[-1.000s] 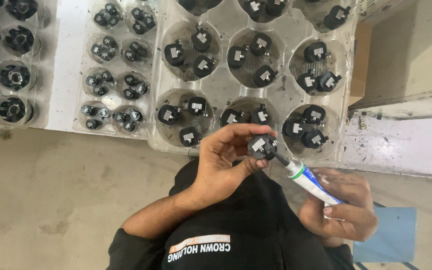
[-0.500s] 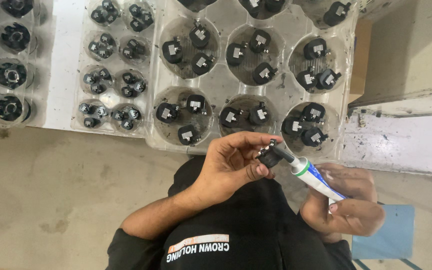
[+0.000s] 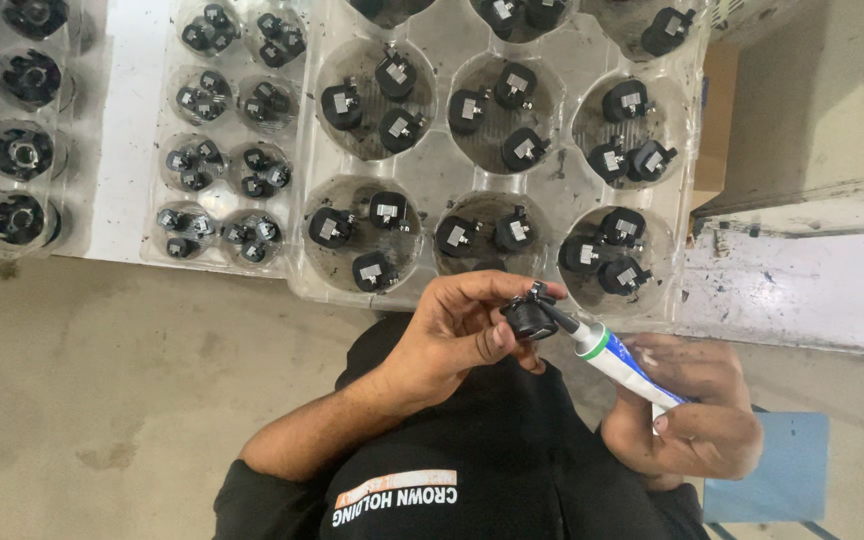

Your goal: The person sits on the floor in front of trays of black plug components and applies adhesive from a tube to each component. They pick a component from the tray, squeeze adhesive onto its contact area, and place it back into the tray, repeating this for successive components.

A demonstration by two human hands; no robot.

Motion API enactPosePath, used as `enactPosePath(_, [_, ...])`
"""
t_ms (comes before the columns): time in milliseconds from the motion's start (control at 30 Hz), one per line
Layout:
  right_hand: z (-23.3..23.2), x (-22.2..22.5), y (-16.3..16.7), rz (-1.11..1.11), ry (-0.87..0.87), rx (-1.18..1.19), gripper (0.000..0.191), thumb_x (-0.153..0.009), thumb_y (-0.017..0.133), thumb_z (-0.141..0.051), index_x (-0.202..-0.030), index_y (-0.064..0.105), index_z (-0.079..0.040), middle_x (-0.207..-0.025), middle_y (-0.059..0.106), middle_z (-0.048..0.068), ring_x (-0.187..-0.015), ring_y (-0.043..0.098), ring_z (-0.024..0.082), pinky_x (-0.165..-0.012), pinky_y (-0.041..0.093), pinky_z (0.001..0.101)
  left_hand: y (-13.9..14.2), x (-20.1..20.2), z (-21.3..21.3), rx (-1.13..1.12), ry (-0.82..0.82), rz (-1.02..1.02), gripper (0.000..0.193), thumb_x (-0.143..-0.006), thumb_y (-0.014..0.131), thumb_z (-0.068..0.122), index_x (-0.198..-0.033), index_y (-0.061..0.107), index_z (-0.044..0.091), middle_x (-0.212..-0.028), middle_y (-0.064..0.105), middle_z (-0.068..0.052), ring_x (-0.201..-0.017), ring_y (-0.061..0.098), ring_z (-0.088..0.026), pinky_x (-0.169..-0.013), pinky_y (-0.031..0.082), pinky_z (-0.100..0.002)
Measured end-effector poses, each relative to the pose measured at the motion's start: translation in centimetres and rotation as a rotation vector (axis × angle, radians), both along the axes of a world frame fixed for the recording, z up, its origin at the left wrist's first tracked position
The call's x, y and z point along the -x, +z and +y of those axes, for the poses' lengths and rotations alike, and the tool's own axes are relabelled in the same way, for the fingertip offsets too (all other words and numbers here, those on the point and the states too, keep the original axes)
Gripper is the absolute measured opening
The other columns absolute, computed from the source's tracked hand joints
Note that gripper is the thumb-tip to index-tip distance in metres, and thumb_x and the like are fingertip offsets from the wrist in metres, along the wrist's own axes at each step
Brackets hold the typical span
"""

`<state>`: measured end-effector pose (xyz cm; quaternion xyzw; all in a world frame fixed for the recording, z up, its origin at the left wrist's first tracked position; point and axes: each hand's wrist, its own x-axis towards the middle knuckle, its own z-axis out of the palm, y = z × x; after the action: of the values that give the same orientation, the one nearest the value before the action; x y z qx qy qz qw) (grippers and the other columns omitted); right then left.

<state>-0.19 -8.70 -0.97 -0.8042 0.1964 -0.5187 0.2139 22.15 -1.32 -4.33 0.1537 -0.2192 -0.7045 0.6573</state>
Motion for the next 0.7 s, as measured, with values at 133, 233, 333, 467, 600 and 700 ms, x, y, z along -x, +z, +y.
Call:
enactPosePath(133, [1.2, 0.0, -0.4, -0.025, -0.211, -0.074, 0.044, -0.088, 0.081, 0.006, -0.095, 0.041, -0.011, -0.09, 0.066, 0.018, -0.082, 0.073, 0.032, -0.069, 0.066, 0.0385, 0.9, -0.2, -0.2, -0.042, 0.008, -0.006, 0.038, -0.102, 0.076, 0.011, -0.136, 0.063, 0.0, -0.146, 0.064, -0.017, -0.101, 0.073, -0.019, -0.093, 0.064, -0.039])
enactPosePath(233, [1.3, 0.6, -1.0, -0.111, -0.273, -0.071, 0.047, -0.094, 0.085, 0.002, -0.102, 0.041, -0.013, -0.088, 0.066, 0.016, -0.078, 0.074, 0.03, -0.069, 0.059, 0.0331, 2.7, -1.2, -0.8, 0.018, 0.115, -0.264, 0.043, -0.095, 0.077, -0.003, -0.136, 0.062, -0.003, -0.126, 0.065, -0.015, -0.103, 0.068, -0.017, -0.096, 0.06, -0.037])
enactPosePath(333, [0.8, 0.7, -1.7, -0.281, -0.429, -0.062, 0.051, -0.095, 0.089, -0.003, -0.104, 0.04, -0.013, -0.084, 0.064, 0.015, -0.073, 0.071, 0.03, -0.067, 0.053, 0.0305, 4.5, -3.8, -3.1, 0.143, 0.248, -0.552, 0.044, -0.094, 0.077, -0.012, -0.134, 0.062, -0.001, -0.122, 0.069, -0.011, -0.105, 0.073, -0.016, -0.096, 0.065, -0.034])
enactPosePath(467, [0.2, 0.7, -2.2, -0.461, -0.393, -0.088, 0.052, -0.094, 0.094, -0.011, -0.105, 0.043, -0.013, -0.082, 0.065, 0.012, -0.07, 0.07, 0.029, -0.065, 0.05, 0.0271, 6.4, -7.0, -8.9, 0.101, 0.341, -0.903, 0.042, -0.089, 0.081, -0.009, -0.126, 0.063, 0.003, -0.117, 0.072, -0.006, -0.103, 0.077, -0.013, -0.092, 0.068, -0.026])
enactPosePath(600, [0.8, 0.4, -2.6, -0.462, -0.321, -0.137, 0.051, -0.097, 0.095, -0.009, -0.103, 0.045, -0.012, -0.087, 0.064, 0.011, -0.076, 0.069, 0.028, -0.07, 0.052, 0.0287, 6.8, -8.9, -15.3, 0.157, 0.452, -1.184, 0.042, -0.078, 0.09, 0.004, -0.114, 0.068, 0.006, -0.103, 0.078, -0.002, -0.092, 0.078, -0.011, -0.083, 0.066, -0.025])
enactPosePath(700, [1.8, 0.5, -2.9, -0.432, -0.326, -0.209, 0.05, -0.103, 0.094, -0.006, -0.102, 0.045, -0.012, -0.091, 0.063, 0.011, -0.084, 0.069, 0.027, -0.076, 0.054, 0.0304, 5.6, -8.8, -19.4, 0.326, 0.653, -1.503, 0.036, -0.075, 0.097, 0.023, -0.099, 0.073, 0.011, -0.089, 0.079, 0.002, -0.084, 0.079, -0.01, -0.08, 0.064, -0.028])
